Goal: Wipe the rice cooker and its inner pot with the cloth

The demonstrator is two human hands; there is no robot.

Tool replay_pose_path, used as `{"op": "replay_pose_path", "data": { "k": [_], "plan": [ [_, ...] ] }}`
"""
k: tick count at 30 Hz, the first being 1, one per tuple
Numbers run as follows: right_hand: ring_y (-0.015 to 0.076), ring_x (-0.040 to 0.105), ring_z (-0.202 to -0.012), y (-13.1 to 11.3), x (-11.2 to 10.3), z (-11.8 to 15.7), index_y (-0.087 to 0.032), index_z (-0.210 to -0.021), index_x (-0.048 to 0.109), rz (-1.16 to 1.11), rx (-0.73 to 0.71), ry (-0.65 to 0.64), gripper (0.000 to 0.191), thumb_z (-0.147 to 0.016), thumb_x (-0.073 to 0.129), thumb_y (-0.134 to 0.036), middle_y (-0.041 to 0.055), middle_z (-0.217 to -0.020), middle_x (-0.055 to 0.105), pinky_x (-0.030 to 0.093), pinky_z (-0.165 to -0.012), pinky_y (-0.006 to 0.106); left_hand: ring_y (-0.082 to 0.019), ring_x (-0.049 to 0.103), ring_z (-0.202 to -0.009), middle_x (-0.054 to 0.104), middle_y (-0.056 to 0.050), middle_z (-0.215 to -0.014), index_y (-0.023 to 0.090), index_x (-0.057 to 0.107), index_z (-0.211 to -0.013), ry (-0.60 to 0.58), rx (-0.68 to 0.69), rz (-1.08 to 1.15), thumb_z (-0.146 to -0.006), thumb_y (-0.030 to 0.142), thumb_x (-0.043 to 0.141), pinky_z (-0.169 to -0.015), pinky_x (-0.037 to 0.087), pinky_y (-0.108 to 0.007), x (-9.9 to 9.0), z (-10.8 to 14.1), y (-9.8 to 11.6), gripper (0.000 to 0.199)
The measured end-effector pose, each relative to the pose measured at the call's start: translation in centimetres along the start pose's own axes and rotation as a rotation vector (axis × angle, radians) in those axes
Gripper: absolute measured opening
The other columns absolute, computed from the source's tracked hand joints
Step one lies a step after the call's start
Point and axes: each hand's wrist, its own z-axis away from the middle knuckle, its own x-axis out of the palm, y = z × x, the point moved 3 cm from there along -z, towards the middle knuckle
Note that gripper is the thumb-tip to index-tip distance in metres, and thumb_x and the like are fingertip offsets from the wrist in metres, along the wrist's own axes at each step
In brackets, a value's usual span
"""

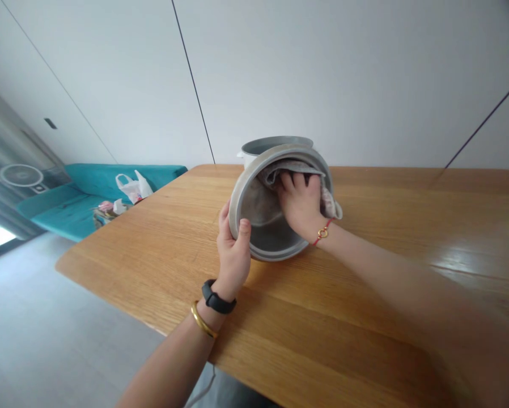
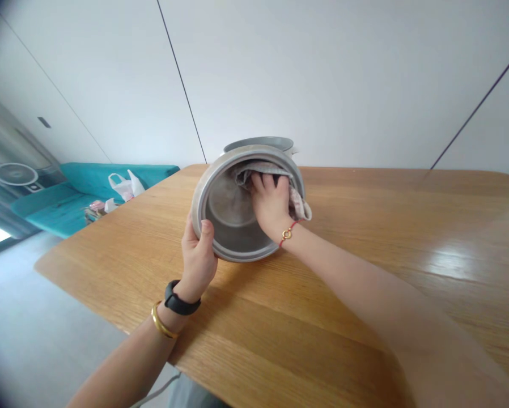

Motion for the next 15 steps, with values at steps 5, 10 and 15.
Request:
{"op": "replay_pose_path", "data": {
  "k": [5, 10, 15],
  "plan": [
    [0.0375, 0.049, -0.114, 0.1, -2.1, 1.7, -0.008, -0.118, 0.075, 0.087, -0.037, -0.230, 0.035, -0.101, 0.045, -0.012, 0.0220, -0.128, 0.059, 0.042, -0.086, 0.049, -0.030, 0.050, -0.145, 0.058, -0.006, -0.151, 0.027, 0.072, -0.128, 0.030, 0.070, -0.023, -0.090, 0.053, 0.075, -0.122, 0.040, -0.041, -0.2, 0.0, 0.9, 0.046],
    [0.0380, 0.058, -0.108, -3.1, -0.7, 3.9, -0.014, -0.106, 0.080, -0.125, -0.191, -0.477, 0.024, -0.095, 0.060, -0.023, 0.0194, -0.121, 0.066, 0.046, -0.084, 0.046, -0.029, 0.056, -0.137, 0.067, -0.007, -0.136, 0.025, 0.074, -0.121, 0.058, -0.043, 0.103, -0.087, 0.054, 0.078, -0.115, 0.047, -0.039, -0.2, -0.1, 0.7, 0.046],
    [0.0258, 0.059, -0.110, -6.4, 1.8, 3.3, -0.023, -0.139, 0.067, -0.538, -0.347, -0.351, 0.039, -0.103, 0.051, -0.020, 0.0080, -0.136, 0.061, 0.048, -0.094, 0.036, -0.028, 0.061, -0.132, 0.071, -0.006, -0.128, 0.024, 0.073, -0.118, 0.035, -0.133, 0.171, -0.086, 0.046, 0.081, -0.115, 0.047, -0.040, -0.1, -0.5, 0.4, 0.040]
  ]
}}
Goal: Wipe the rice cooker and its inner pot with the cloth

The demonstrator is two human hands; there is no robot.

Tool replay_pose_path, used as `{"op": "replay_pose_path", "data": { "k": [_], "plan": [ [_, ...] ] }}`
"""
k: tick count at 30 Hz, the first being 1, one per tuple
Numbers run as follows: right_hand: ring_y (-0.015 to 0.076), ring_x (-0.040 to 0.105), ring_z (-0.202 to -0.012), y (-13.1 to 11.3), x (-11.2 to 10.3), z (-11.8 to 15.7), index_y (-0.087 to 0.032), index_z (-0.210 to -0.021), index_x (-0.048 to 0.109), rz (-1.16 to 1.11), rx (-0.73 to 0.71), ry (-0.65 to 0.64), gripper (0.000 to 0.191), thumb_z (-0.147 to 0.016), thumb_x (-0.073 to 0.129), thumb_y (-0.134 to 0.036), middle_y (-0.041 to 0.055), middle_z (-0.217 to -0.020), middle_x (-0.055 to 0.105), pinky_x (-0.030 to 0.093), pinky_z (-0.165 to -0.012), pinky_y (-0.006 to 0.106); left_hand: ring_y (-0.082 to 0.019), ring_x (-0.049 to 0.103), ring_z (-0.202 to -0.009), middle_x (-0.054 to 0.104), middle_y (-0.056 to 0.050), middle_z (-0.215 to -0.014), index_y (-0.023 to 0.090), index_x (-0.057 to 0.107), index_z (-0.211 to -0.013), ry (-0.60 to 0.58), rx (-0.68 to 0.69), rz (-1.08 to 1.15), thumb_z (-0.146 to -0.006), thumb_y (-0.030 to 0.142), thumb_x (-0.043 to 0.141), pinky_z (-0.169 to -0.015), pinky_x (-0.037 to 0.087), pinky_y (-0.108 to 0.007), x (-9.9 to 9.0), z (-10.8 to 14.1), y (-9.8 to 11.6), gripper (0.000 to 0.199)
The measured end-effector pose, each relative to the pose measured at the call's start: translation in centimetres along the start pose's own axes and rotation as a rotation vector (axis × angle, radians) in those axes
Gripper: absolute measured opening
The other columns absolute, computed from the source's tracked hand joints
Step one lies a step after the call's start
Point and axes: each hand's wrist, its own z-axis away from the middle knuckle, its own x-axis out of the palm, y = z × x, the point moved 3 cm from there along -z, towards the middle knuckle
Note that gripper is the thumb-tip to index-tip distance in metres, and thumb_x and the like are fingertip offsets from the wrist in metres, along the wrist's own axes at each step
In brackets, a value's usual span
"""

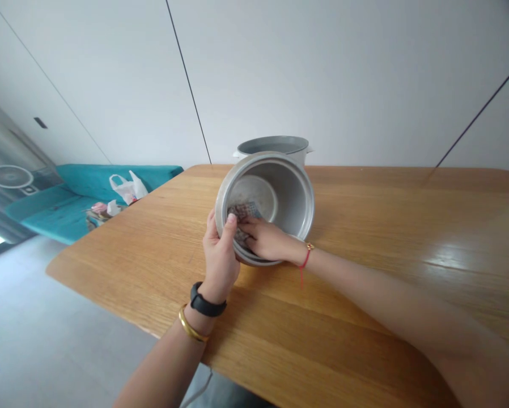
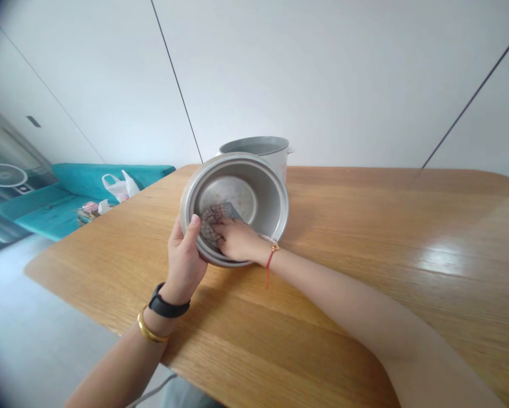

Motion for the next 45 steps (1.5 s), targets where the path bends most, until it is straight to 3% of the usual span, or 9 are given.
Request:
{"op": "replay_pose_path", "data": {
  "k": [5, 11, 16, 19, 21, 29, 36, 41, 45],
  "plan": [
    [0.0341, 0.047, -0.122, 0.1, -0.6, -2.3, -0.024, -0.154, 0.054, 0.193, 0.065, 0.225, 0.047, -0.109, 0.042, -0.022, 0.0128, -0.151, 0.047, 0.045, -0.097, 0.045, -0.027, 0.067, -0.122, 0.075, -0.005, -0.115, 0.024, 0.073, -0.112, -0.012, -0.098, 0.053, -0.081, 0.036, 0.084, -0.111, 0.051, -0.043, -0.2, -0.3, -0.3, 0.035],
    [0.0365, 0.054, -0.110, 3.3, -2.1, -2.1, -0.016, -0.158, 0.050, 0.402, 0.347, 0.295, 0.055, -0.107, 0.029, -0.013, 0.0232, -0.143, 0.050, 0.047, -0.084, 0.047, -0.028, 0.071, -0.113, 0.076, -0.004, -0.109, 0.025, 0.073, -0.110, -0.016, -0.137, 0.056, -0.079, 0.039, 0.085, -0.102, 0.057, -0.042, -0.2, -0.6, -0.3, 0.036],
    [0.0404, 0.062, -0.111, 3.5, -2.3, -0.2, -0.003, -0.125, 0.074, 0.433, 0.487, -0.011, 0.041, -0.098, 0.044, -0.007, 0.0307, -0.129, 0.060, 0.052, -0.085, 0.051, -0.026, 0.072, -0.107, 0.077, -0.004, -0.106, 0.023, 0.073, -0.108, 0.003, -0.161, 0.083, -0.076, 0.038, 0.087, -0.100, 0.057, -0.040, 0.3, -0.9, -0.5, 0.038],
    [0.0405, 0.066, -0.111, 1.7, -2.4, 0.1, -0.008, -0.119, 0.078, 0.318, 0.389, -0.295, 0.032, -0.095, 0.058, -0.014, 0.0254, -0.121, 0.068, 0.055, -0.085, 0.050, -0.024, 0.072, -0.106, 0.077, -0.003, -0.107, 0.023, 0.073, -0.109, 0.007, -0.134, 0.081, -0.076, 0.036, 0.086, -0.100, 0.056, -0.039, 0.6, -0.7, -0.6, 0.038],
    [0.0368, 0.069, -0.106, 0.8, -2.5, -0.1, -0.012, -0.112, 0.080, 0.242, 0.300, -0.356, 0.027, -0.095, 0.061, -0.021, 0.0205, -0.111, 0.073, 0.057, -0.083, 0.044, -0.024, 0.070, -0.109, 0.076, -0.003, -0.109, 0.023, 0.073, -0.112, -0.002, -0.105, 0.057, -0.077, 0.036, 0.085, -0.103, 0.054, -0.038, 0.7, -0.5, -0.7, 0.039],
    [0.0200, 0.069, -0.093, 0.3, -1.7, -0.6, -0.014, -0.107, 0.073, -0.480, 0.146, -0.048, 0.020, -0.095, 0.059, -0.021, 0.0082, -0.106, 0.074, 0.050, -0.075, 0.024, -0.017, 0.070, -0.097, 0.075, -0.001, -0.101, 0.023, 0.072, -0.103, 0.061, -0.103, 0.087, -0.077, 0.037, 0.084, -0.092, 0.055, -0.030, 0.1, -0.9, -0.8, 0.032],
    [0.0295, 0.062, -0.099, -0.1, -3.8, 6.0, -0.019, -0.097, 0.076, 0.216, 0.068, 0.071, 0.018, -0.091, 0.061, -0.026, 0.0092, -0.106, 0.069, 0.040, -0.091, 0.045, -0.015, 0.068, -0.080, 0.074, 0.001, -0.089, 0.021, 0.070, -0.092, 0.178, -0.166, 0.113, -0.063, 0.029, 0.086, -0.075, 0.055, -0.026, -0.7, -1.3, 0.0, 0.034],
    [0.0354, 0.054, -0.105, 5.2, -4.3, 8.5, -0.016, -0.130, 0.070, 0.498, 0.245, 0.413, 0.038, -0.096, 0.056, -0.026, 0.0156, -0.125, 0.064, 0.035, -0.093, 0.053, -0.012, 0.061, -0.068, 0.070, 0.003, -0.078, 0.020, 0.068, -0.086, 0.148, -0.198, 0.085, -0.061, 0.024, 0.083, -0.064, 0.049, -0.022, -0.4, -1.0, -0.1, 0.030],
    [0.0362, 0.051, -0.110, 9.4, -4.3, 7.5, -0.017, -0.142, 0.062, 0.399, 0.306, 0.710, 0.050, -0.095, 0.058, -0.030, 0.0176, -0.134, 0.057, 0.040, -0.094, 0.051, -0.011, 0.057, -0.068, 0.066, 0.005, -0.074, 0.019, 0.064, -0.080, 0.147, -0.166, 0.065, -0.058, 0.021, 0.081, -0.065, 0.047, -0.021, -0.4, -1.1, -0.4, 0.029]
  ]
}}
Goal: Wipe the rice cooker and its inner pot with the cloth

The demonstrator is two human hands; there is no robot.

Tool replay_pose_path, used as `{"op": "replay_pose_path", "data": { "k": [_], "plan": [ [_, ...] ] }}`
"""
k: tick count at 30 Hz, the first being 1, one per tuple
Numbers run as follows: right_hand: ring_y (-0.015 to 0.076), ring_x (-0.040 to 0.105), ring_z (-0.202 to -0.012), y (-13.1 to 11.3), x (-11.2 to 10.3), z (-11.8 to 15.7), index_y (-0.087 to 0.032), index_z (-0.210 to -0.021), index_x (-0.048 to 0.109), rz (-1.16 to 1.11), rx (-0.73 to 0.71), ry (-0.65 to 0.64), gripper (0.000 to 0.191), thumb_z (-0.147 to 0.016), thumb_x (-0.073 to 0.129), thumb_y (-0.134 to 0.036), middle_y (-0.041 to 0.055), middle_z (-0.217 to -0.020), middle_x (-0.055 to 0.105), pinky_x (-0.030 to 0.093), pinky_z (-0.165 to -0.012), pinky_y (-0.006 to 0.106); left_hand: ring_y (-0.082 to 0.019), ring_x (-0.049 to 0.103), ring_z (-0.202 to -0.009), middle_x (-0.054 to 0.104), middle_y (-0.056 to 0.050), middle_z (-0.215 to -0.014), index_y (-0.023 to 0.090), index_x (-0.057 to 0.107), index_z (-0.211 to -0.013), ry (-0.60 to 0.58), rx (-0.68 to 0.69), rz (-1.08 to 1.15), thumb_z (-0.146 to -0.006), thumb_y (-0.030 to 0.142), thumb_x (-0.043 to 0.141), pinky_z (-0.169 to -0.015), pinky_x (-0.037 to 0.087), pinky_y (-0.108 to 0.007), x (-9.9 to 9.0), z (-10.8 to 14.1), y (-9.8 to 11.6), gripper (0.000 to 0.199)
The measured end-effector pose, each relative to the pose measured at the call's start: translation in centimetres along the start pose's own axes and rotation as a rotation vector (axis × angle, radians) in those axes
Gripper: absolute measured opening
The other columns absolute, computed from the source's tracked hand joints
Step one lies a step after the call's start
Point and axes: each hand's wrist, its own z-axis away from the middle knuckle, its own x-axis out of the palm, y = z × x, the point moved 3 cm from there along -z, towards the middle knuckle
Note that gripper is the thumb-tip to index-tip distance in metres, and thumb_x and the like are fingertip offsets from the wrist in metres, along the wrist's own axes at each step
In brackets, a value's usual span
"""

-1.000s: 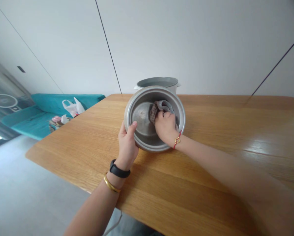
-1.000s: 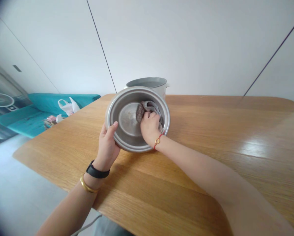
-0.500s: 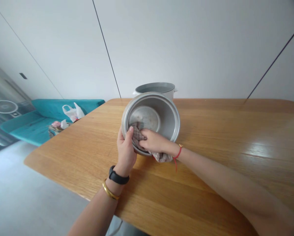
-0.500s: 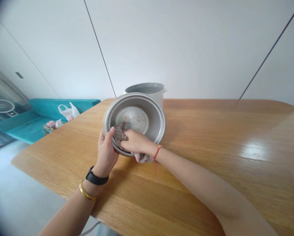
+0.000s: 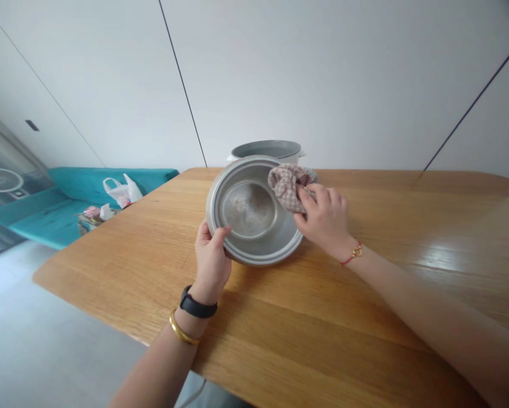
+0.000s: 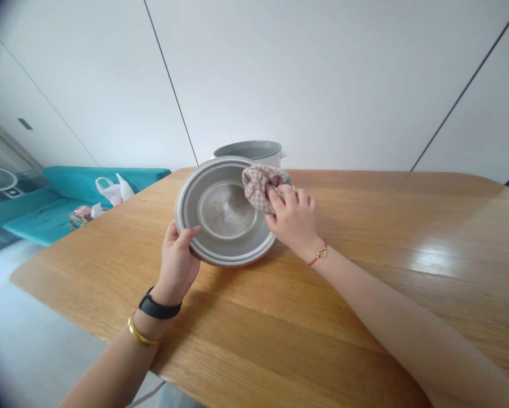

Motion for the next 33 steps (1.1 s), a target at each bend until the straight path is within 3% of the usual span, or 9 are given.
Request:
{"op": "replay_pose_path", "data": {
  "k": [7, 13, 16, 18, 21, 27, 29, 31, 33],
  "plan": [
    [0.0324, 0.058, -0.111, 3.1, 2.1, -2.0, -0.014, -0.118, 0.065, -0.536, 0.290, 0.267, 0.037, -0.091, 0.057, -0.037, 0.0173, -0.118, 0.060, 0.049, -0.101, 0.049, -0.012, 0.060, -0.074, 0.068, 0.003, -0.082, 0.019, 0.063, -0.090, 0.046, -0.036, -0.020, -0.056, 0.020, 0.081, -0.069, 0.049, -0.021, -0.3, -0.1, 0.4, 0.039],
    [0.0299, 0.067, -0.106, 4.0, 3.2, -2.2, -0.017, -0.113, 0.069, -1.173, 0.691, -0.045, 0.057, -0.067, 0.084, -0.047, 0.0106, -0.112, 0.072, 0.053, -0.100, 0.046, -0.015, 0.064, -0.086, 0.069, 0.000, -0.097, 0.023, 0.061, -0.106, 0.018, 0.013, -0.127, -0.068, 0.025, 0.078, -0.079, 0.053, -0.026, -0.8, -0.5, -0.5, 0.042],
    [0.0291, 0.070, -0.101, 3.7, 4.0, -1.5, -0.017, -0.106, 0.071, -1.314, 0.878, -0.199, 0.056, -0.055, 0.086, -0.032, 0.0086, -0.108, 0.075, 0.056, -0.095, 0.042, -0.024, 0.062, -0.122, 0.062, -0.009, -0.137, 0.026, 0.051, -0.139, 0.005, 0.224, -0.375, -0.079, 0.030, 0.074, -0.105, 0.050, -0.038, -1.0, -0.8, -0.4, 0.064],
    [0.0283, 0.072, -0.097, 3.7, 4.5, -1.0, -0.017, -0.101, 0.071, -1.341, 0.949, -0.230, 0.050, -0.054, 0.083, -0.029, 0.0080, -0.104, 0.076, 0.058, -0.091, 0.040, -0.029, 0.042, -0.148, 0.042, -0.014, -0.161, 0.027, 0.039, -0.155, -0.017, 0.490, -0.622, -0.085, 0.033, 0.073, -0.121, 0.036, -0.047, -0.8, -0.5, 0.4, 0.078],
    [0.0270, 0.072, -0.092, 3.8, 4.8, -0.7, -0.017, -0.097, 0.071, -1.355, 0.995, -0.206, 0.046, -0.054, 0.082, -0.028, 0.0073, -0.100, 0.076, 0.060, -0.082, 0.036, -0.034, 0.023, -0.159, 0.036, -0.013, -0.167, 0.027, 0.051, -0.150, -0.159, 0.891, -0.984, -0.091, 0.037, 0.070, -0.128, 0.019, -0.057, 0.0, 1.2, 2.1, 0.062],
    [0.0239, 0.073, -0.089, 3.4, 3.8, -1.2, -0.017, -0.096, 0.072, -1.383, 1.008, -0.151, 0.042, -0.056, 0.083, -0.026, 0.0060, -0.097, 0.076, 0.059, -0.075, 0.029, -0.035, 0.067, -0.117, 0.077, -0.008, -0.112, 0.027, 0.073, -0.120, -0.777, 1.259, -1.372, -0.089, 0.063, 0.070, -0.124, -0.002, -0.071, 1.4, 6.1, 2.5, 0.048],
    [0.0241, 0.073, -0.090, 3.1, 3.3, -1.4, -0.017, -0.094, 0.073, -1.381, 0.967, -0.146, 0.041, -0.056, 0.084, -0.026, 0.0057, -0.097, 0.076, 0.058, -0.078, 0.030, -0.025, 0.071, -0.088, 0.077, -0.005, -0.091, 0.024, 0.074, -0.114, -0.869, 1.274, -1.501, -0.094, 0.047, 0.069, -0.123, 0.019, -0.066, 1.6, 6.8, 1.8, 0.031],
    [0.0255, 0.072, -0.095, 2.8, 2.8, -1.6, -0.017, -0.095, 0.074, -1.397, 0.917, -0.138, 0.042, -0.056, 0.086, -0.029, 0.0062, -0.100, 0.076, 0.058, -0.084, 0.032, -0.019, 0.065, -0.067, 0.071, -0.001, -0.073, 0.021, 0.074, -0.103, -0.908, 1.275, -1.602, -0.093, 0.021, 0.065, -0.102, 0.048, -0.046, 1.8, 6.8, 1.2, 0.013],
    [0.0280, 0.072, -0.099, 2.6, 2.4, -1.8, -0.017, -0.098, 0.074, -1.417, 0.902, -0.126, 0.046, -0.058, 0.089, -0.034, 0.0082, -0.104, 0.076, 0.059, -0.088, 0.036, -0.017, 0.060, -0.058, 0.067, 0.000, -0.065, 0.020, 0.073, -0.093, -0.893, 1.266, -1.569, -0.087, 0.006, 0.059, -0.071, 0.049, -0.032, 2.0, 6.5, 1.2, 0.021]
  ]
}}
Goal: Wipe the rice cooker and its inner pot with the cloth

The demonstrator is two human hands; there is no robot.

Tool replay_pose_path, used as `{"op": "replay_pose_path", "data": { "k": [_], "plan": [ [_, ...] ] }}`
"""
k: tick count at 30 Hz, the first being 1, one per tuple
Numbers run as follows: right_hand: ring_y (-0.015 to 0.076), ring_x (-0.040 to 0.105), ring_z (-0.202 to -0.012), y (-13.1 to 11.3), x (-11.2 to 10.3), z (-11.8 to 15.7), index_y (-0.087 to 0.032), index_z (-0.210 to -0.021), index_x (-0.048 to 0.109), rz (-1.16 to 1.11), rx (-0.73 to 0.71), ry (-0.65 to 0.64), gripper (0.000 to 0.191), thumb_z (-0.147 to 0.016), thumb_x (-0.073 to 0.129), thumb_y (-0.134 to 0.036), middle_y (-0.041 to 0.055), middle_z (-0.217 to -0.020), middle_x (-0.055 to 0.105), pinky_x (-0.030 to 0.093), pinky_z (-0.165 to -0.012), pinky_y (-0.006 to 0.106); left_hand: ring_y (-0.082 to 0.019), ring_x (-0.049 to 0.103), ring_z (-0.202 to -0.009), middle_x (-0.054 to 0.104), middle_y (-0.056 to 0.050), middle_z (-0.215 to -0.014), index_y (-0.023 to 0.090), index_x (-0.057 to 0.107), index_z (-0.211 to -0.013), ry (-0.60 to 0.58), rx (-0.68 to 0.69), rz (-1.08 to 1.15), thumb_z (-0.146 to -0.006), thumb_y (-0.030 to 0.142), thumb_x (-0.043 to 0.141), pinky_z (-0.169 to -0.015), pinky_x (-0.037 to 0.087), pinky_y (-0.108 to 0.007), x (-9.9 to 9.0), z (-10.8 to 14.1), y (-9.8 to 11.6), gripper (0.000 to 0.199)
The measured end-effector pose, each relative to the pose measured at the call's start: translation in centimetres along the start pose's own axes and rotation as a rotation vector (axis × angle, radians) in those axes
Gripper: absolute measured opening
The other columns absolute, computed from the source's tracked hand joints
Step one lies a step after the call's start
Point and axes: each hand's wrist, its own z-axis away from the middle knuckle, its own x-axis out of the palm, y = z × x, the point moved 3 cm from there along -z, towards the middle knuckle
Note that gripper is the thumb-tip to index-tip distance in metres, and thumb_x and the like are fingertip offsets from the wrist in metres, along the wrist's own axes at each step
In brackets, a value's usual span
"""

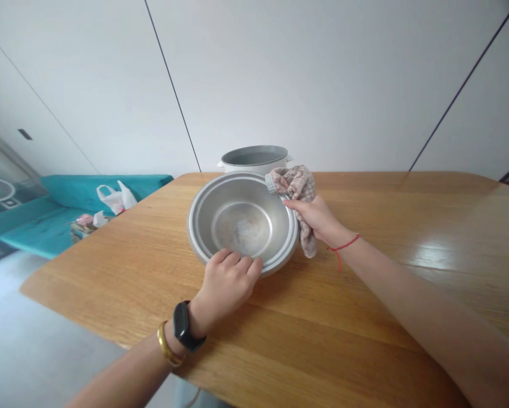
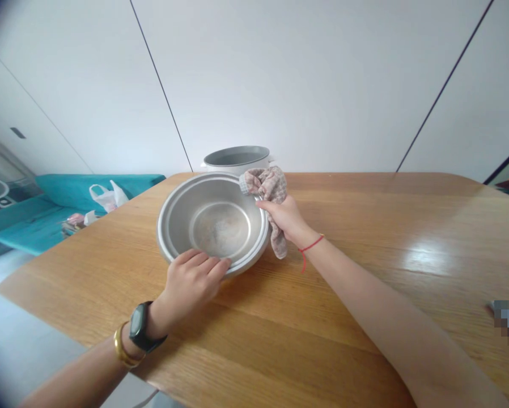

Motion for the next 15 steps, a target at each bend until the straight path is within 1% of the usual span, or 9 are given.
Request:
{"op": "replay_pose_path", "data": {
  "k": [1, 2, 5, 7, 9, 11, 12, 13, 15],
  "plan": [
    [0.0294, 0.072, -0.101, -0.2, 0.0, 0.0, -0.016, -0.100, 0.074, -0.016, -0.006, 0.006, 0.049, -0.059, 0.090, -0.039, 0.0097, -0.105, 0.076, 0.059, -0.089, 0.038, -0.017, 0.059, -0.056, 0.067, 0.000, -0.064, 0.020, 0.072, -0.090, 0.044, -0.027, 0.058, -0.085, 0.004, 0.057, -0.062, 0.044, -0.029, -0.2, -0.1, -0.3, 0.023],
    [0.0307, 0.072, -0.101, -0.5, -0.1, 0.0, -0.016, -0.101, 0.074, -0.030, -0.018, 0.018, 0.052, -0.062, 0.091, -0.045, 0.0111, -0.106, 0.076, 0.060, -0.089, 0.040, -0.016, 0.059, -0.055, 0.068, -0.001, -0.064, 0.021, 0.073, -0.089, 0.096, -0.067, 0.143, -0.083, 0.004, 0.056, -0.057, 0.040, -0.028, -0.4, -0.3, -0.6, 0.025],
    [0.0335, 0.071, -0.104, -1.6, -1.1, -0.7, -0.015, -0.100, 0.073, 0.017, -0.135, 0.072, 0.055, -0.068, 0.088, -0.056, 0.0126, -0.104, 0.075, 0.060, -0.091, 0.045, -0.014, 0.054, -0.049, 0.065, 0.000, -0.059, 0.023, 0.076, -0.085, 0.227, -0.245, 0.487, -0.079, 0.007, 0.060, -0.052, 0.034, -0.027, -1.5, -1.2, -1.6, 0.023],
    [0.0352, 0.070, -0.107, -2.5, -2.5, -1.4, -0.016, -0.097, 0.073, 0.127, -0.239, 0.138, 0.052, -0.069, 0.086, -0.057, 0.0126, -0.101, 0.075, 0.058, -0.095, 0.049, -0.013, 0.049, -0.046, 0.060, 0.001, -0.054, 0.023, 0.078, -0.078, 0.285, -0.411, 0.708, -0.079, 0.014, 0.068, -0.050, 0.032, -0.026, -2.3, -2.1, -2.4, 0.014],
    [0.0369, 0.069, -0.108, -3.5, -4.2, -2.2, -0.016, -0.094, 0.071, 0.236, -0.334, 0.228, 0.049, -0.069, 0.087, -0.055, 0.0134, -0.100, 0.074, 0.057, -0.097, 0.053, -0.013, 0.046, -0.047, 0.057, 0.002, -0.052, 0.022, 0.079, -0.072, 0.342, -0.581, 0.871, -0.078, 0.023, 0.075, -0.050, 0.032, -0.026, -2.9, -3.0, -3.2, 0.006],
    [0.0372, 0.069, -0.107, -4.7, -5.6, -2.5, -0.017, -0.095, 0.070, 0.310, -0.420, 0.300, 0.048, -0.069, 0.088, -0.053, 0.0143, -0.103, 0.074, 0.056, -0.098, 0.055, -0.013, 0.046, -0.050, 0.057, 0.001, -0.053, 0.020, 0.078, -0.068, 0.399, -0.696, 0.969, -0.075, 0.029, 0.080, -0.051, 0.032, -0.025, -3.3, -3.8, -4.0, 0.011],
    [0.0366, 0.069, -0.108, -5.2, -6.0, -2.5, -0.018, -0.097, 0.070, 0.337, -0.458, 0.305, 0.048, -0.069, 0.088, -0.053, 0.0144, -0.105, 0.073, 0.056, -0.099, 0.055, -0.013, 0.046, -0.052, 0.056, 0.001, -0.054, 0.020, 0.077, -0.066, 0.418, -0.725, 1.002, -0.074, 0.031, 0.081, -0.051, 0.033, -0.025, -3.3, -4.1, -4.4, 0.014],
    [0.0359, 0.069, -0.108, -5.7, -6.1, -2.3, -0.018, -0.098, 0.070, 0.358, -0.489, 0.283, 0.048, -0.070, 0.088, -0.053, 0.0143, -0.107, 0.073, 0.055, -0.101, 0.055, -0.013, 0.045, -0.053, 0.055, 0.001, -0.054, 0.019, 0.075, -0.064, 0.427, -0.740, 1.031, -0.074, 0.033, 0.081, -0.052, 0.033, -0.025, -3.2, -4.3, -4.8, 0.017],
    [0.0347, 0.069, -0.108, -6.3, -5.2, -1.5, -0.019, -0.100, 0.071, 0.392, -0.524, 0.159, 0.049, -0.075, 0.084, -0.059, 0.0134, -0.107, 0.073, 0.055, -0.102, 0.053, -0.012, 0.041, -0.053, 0.050, 0.002, -0.054, 0.019, 0.071, -0.060, 0.428, -0.752, 1.090, -0.075, 0.037, 0.081, -0.051, 0.032, -0.025, -2.7, -4.5, -5.3, 0.025]
  ]
}}
